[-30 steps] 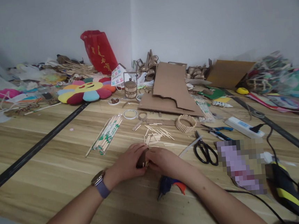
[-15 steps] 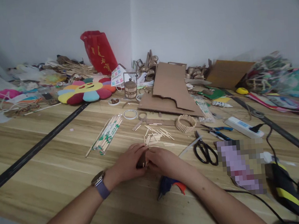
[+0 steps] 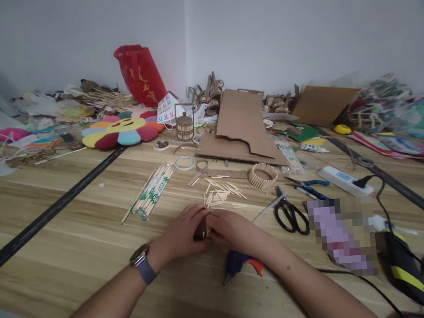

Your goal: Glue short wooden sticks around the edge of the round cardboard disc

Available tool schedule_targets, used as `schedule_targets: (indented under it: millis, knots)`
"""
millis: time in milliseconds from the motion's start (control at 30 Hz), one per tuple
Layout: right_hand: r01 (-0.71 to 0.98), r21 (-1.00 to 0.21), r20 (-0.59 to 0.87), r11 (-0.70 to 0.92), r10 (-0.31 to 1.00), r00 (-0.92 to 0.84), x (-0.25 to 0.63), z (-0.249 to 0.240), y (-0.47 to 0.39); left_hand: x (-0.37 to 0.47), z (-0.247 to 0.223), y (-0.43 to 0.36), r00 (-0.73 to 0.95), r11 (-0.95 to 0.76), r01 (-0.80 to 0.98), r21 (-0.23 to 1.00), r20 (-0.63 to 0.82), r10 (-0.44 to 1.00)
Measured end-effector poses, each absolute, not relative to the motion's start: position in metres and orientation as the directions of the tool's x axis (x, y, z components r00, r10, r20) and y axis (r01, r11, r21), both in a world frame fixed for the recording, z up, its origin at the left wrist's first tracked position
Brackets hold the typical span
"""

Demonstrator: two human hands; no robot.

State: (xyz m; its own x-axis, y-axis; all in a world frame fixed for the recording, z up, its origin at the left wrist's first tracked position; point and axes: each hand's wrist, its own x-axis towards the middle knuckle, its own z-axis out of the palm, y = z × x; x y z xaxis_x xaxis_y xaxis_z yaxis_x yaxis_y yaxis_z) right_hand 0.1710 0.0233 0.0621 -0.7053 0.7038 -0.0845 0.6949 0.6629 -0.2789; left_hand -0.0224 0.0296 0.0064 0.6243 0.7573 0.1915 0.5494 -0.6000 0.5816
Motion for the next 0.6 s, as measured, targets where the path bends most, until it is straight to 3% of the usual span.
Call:
schedule_targets:
  millis: [300,400,600]
  knots:
    - [0.676,-0.379,-0.069,0.631,0.710,-0.701,0.180,0.072,0.023,-0.024,0.004,0.030,0.627,-0.627,0.537,0.564,0.230,0.744]
    - [0.733,-0.360,-0.072,0.577,0.766,-0.638,0.189,0.091,0.018,-0.025,0.002,0.030,0.624,-0.625,0.554,0.549,0.223,0.749]
    - [0.858,-0.260,-0.270,0.442,0.820,-0.504,0.224,0.116,-0.003,-0.024,-0.003,0.030,0.573,-0.580,0.613,0.536,0.204,0.794]
